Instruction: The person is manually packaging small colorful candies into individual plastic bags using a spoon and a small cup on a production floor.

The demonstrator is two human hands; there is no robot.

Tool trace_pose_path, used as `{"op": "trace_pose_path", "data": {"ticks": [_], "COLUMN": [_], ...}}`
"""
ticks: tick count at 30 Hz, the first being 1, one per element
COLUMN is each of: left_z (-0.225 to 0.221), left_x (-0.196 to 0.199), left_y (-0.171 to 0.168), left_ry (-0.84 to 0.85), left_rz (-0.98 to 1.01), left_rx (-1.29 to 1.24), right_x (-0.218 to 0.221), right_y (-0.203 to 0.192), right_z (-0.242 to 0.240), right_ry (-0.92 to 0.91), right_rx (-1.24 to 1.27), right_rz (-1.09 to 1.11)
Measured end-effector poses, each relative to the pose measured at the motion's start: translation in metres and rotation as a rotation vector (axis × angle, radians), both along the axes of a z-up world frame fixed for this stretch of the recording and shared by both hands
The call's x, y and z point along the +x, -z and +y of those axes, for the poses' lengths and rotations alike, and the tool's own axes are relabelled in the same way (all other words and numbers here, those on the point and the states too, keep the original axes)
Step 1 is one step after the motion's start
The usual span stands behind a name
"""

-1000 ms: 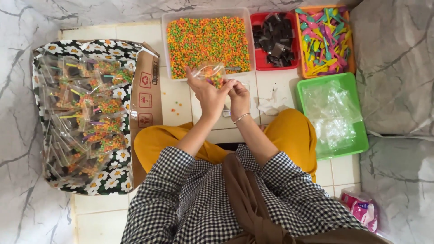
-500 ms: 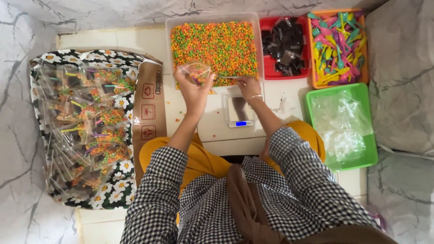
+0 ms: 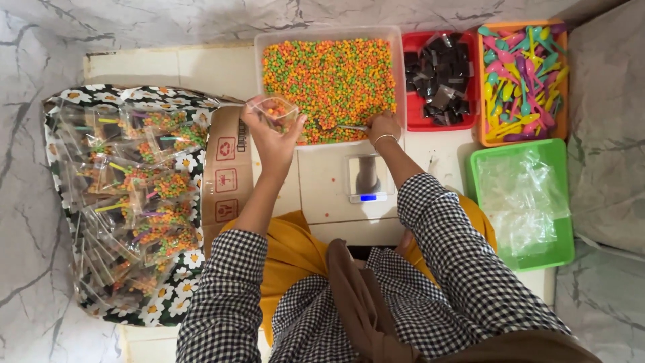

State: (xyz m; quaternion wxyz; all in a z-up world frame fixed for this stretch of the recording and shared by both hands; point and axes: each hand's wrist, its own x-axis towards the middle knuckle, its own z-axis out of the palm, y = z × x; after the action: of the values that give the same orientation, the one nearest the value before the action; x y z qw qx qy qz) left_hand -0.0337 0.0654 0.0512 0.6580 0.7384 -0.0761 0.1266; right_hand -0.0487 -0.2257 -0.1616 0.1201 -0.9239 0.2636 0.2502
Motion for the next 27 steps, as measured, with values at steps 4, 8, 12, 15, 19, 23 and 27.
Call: {"op": "trace_pose_path", "data": {"ticks": [4,8,12,15,19,23,27], "left_z": [0.005,0.007,0.005,0.002,-0.004,-0.012,-0.023], "left_x": [0.003,0.006,0.011,0.014,0.016,0.020,0.023], "left_y": [0.006,0.006,0.024,0.033,0.053,0.071,0.080], "left_ry": [0.023,0.013,-0.019,-0.021,-0.009,0.034,0.054], "left_rz": [0.008,-0.029,-0.082,-0.049,0.028,0.109,0.160], "left_rx": [0.010,0.141,0.324,0.438,0.530,0.602,0.657], "right_x": [0.000,-0.010,-0.017,-0.020,-0.022,-0.026,-0.029], "right_y": [-0.007,-0.015,-0.026,-0.019,0.011,-0.016,-0.089], "right_z": [-0.003,-0.011,-0.012,-0.015,-0.033,-0.048,-0.058], "right_ry": [-0.013,0.034,-0.003,-0.015,-0.014,0.028,0.208], "right_rx": [0.016,0.158,0.292,0.255,0.264,0.250,0.469], "right_rz": [0.016,-0.108,-0.231,-0.281,-0.341,-0.334,-0.482]}}
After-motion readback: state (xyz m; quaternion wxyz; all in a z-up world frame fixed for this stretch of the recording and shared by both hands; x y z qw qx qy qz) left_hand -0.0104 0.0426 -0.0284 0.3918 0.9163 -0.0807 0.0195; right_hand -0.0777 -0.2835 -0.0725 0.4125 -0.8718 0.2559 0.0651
